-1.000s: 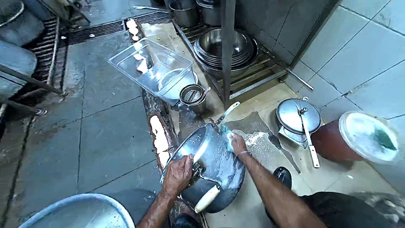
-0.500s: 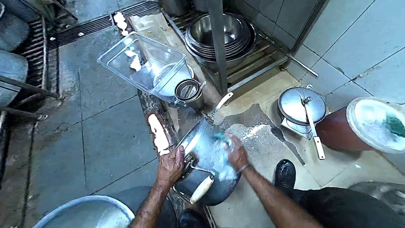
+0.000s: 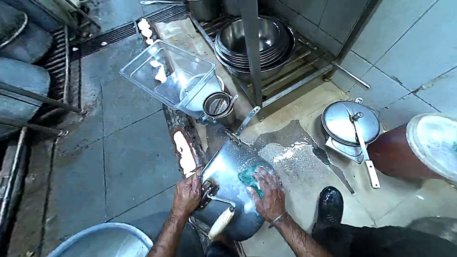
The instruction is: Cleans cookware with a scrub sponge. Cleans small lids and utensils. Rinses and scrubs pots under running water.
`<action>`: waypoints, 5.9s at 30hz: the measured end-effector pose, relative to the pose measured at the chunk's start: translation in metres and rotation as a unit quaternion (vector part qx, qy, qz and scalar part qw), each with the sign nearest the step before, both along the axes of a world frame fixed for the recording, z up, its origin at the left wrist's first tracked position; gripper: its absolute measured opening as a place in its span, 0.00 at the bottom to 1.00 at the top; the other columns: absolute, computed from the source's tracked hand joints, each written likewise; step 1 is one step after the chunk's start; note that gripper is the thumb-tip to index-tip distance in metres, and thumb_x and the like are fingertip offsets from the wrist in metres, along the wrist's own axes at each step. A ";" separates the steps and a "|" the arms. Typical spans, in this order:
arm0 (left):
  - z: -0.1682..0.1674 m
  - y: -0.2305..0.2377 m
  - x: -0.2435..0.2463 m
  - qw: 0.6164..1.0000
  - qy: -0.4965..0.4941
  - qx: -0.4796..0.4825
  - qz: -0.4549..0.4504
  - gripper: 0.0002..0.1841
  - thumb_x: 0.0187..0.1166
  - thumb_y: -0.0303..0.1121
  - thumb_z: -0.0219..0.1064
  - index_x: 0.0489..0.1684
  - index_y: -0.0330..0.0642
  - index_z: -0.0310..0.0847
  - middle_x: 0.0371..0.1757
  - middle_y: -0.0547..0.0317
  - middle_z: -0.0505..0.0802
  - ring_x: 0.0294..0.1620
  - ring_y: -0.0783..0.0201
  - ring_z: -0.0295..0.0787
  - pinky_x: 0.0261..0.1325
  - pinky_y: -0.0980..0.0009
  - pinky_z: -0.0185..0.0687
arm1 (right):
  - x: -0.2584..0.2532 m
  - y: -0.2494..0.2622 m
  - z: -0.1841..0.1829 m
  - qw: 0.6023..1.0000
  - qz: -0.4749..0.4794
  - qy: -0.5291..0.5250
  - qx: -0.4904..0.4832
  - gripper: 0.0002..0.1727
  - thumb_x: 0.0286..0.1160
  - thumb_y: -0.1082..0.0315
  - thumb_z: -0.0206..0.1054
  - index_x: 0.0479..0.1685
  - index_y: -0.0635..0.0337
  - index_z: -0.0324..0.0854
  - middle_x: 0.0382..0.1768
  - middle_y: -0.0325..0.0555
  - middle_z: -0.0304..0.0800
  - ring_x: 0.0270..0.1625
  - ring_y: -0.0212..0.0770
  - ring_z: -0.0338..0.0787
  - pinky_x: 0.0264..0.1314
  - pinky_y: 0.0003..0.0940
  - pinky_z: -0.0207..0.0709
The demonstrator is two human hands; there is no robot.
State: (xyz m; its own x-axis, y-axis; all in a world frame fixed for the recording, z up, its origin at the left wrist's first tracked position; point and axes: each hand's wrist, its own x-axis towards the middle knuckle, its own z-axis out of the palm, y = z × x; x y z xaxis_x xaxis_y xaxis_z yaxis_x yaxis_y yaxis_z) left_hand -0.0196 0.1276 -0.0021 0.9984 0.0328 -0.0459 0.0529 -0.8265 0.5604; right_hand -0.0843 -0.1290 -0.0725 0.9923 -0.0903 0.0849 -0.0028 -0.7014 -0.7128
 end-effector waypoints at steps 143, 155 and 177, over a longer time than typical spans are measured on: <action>-0.002 0.007 -0.018 0.969 0.133 -0.193 -0.078 0.29 0.86 0.50 0.40 0.30 0.41 0.84 0.27 0.70 0.88 0.31 0.81 0.84 0.42 0.77 0.83 | 0.066 -0.097 -0.110 0.868 -0.114 0.377 0.302 0.24 0.89 0.56 0.62 0.64 0.71 0.83 0.63 0.67 0.87 0.68 0.57 0.85 0.76 0.55 0.72; 0.058 -0.114 0.047 0.869 0.477 -0.056 -0.123 0.15 0.81 0.40 0.72 0.50 0.38 0.77 0.30 0.60 0.81 0.30 0.66 0.78 0.39 0.66 0.78 | 0.007 -0.063 -0.097 0.790 -0.277 0.425 0.344 0.24 0.85 0.54 0.66 0.60 0.69 0.85 0.59 0.65 0.89 0.65 0.59 0.86 0.71 0.59 0.75; 0.031 -0.137 0.011 0.957 0.198 -0.175 -0.118 0.13 0.79 0.43 0.64 0.40 0.44 0.88 0.25 0.66 0.89 0.26 0.69 0.87 0.35 0.67 0.85 | 0.005 -0.049 0.021 0.960 -0.239 0.106 0.102 0.31 0.76 0.46 0.66 0.74 0.53 0.85 0.77 0.53 0.83 0.79 0.59 0.80 0.82 0.60 0.69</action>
